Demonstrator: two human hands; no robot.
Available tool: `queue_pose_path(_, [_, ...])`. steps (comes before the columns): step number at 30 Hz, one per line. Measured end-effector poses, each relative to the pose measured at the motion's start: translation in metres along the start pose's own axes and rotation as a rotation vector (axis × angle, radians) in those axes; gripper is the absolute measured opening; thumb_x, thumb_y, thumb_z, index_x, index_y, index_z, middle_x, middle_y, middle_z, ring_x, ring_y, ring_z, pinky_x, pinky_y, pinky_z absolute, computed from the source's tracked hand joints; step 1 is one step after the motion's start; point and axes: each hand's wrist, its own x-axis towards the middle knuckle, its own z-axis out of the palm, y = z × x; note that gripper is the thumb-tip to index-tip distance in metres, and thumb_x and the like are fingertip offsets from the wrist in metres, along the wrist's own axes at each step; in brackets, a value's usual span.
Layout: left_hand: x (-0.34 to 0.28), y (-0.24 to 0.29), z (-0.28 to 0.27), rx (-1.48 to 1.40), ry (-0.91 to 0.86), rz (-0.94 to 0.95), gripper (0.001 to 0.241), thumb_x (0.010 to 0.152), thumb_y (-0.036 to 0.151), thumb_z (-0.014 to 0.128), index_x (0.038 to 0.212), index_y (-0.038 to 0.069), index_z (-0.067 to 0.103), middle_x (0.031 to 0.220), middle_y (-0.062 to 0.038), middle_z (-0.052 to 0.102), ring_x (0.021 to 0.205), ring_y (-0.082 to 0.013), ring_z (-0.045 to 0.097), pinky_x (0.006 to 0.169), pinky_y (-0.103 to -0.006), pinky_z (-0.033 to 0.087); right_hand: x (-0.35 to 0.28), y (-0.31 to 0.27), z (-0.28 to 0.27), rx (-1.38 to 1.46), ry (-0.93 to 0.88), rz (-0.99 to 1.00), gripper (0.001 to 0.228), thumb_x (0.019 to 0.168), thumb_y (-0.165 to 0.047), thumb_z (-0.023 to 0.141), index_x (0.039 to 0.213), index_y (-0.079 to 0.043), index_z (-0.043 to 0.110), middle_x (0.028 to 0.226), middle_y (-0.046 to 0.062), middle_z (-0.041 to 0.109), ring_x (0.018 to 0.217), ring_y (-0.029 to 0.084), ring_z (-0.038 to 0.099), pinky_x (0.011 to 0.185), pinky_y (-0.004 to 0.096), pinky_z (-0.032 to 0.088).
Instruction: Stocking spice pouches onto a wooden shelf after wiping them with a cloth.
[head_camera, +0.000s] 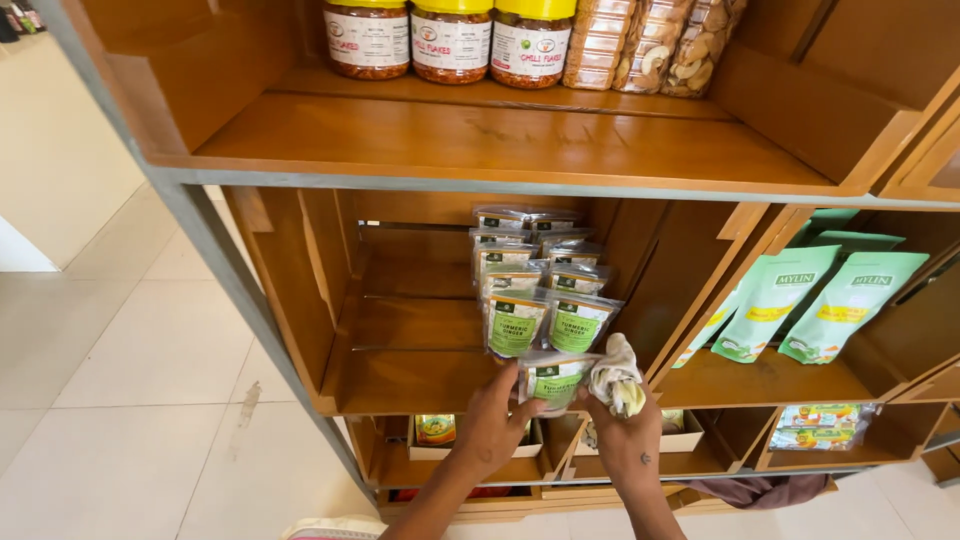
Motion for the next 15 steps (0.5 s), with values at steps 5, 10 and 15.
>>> queue_pose_path(5, [0.027, -0.023, 0.021, -0.017, -0.001, -0.068, 0.047, 0.091, 0.019, 0.073, 0.132, 0.008, 0.054, 0.110, -0.020, 0.075, 0.102, -0.0388, 0.073, 0.082, -0.0453, 0.057, -0.001, 0.009, -0.006, -0.006, 0.220, -0.087, 0.030, 0.086, -0.006, 0.078, 0.112, 0.000, 0.065, 0.096, 0.009, 0.073, 0.082, 0.014, 0.065, 0.071, 0.028, 0.052])
queue_pose_path(10, [0.045, -0.039, 0.046, -0.030, 0.083, 0.082, 0.044, 0.088, 0.012, 0.075, 0.127, 0.005, 0.055, 0.112, -0.020, 0.073, 0.101, -0.0407, 0.072, 0.083, -0.0459, 0.057, -0.020, 0.032, -0.007, -0.075, 0.237, -0.037, 0.035, 0.082, -0.004, 0.076, 0.115, -0.001, 0.064, 0.099, 0.009, 0.076, 0.087, 0.014, 0.072, 0.075, 0.026, 0.057])
queue_pose_path(15, [0.067, -0.046, 0.061, 0.046, 0.167, 0.130, 0.044, 0.087, 0.011, 0.077, 0.126, 0.005, 0.057, 0.112, -0.023, 0.071, 0.105, -0.0455, 0.066, 0.083, -0.0475, 0.056, -0.032, 0.052, 0.006, -0.060, 0.177, -0.044, 0.038, 0.080, 0.000, 0.077, 0.116, 0.000, 0.066, 0.097, 0.010, 0.077, 0.088, 0.013, 0.071, 0.079, 0.026, 0.055])
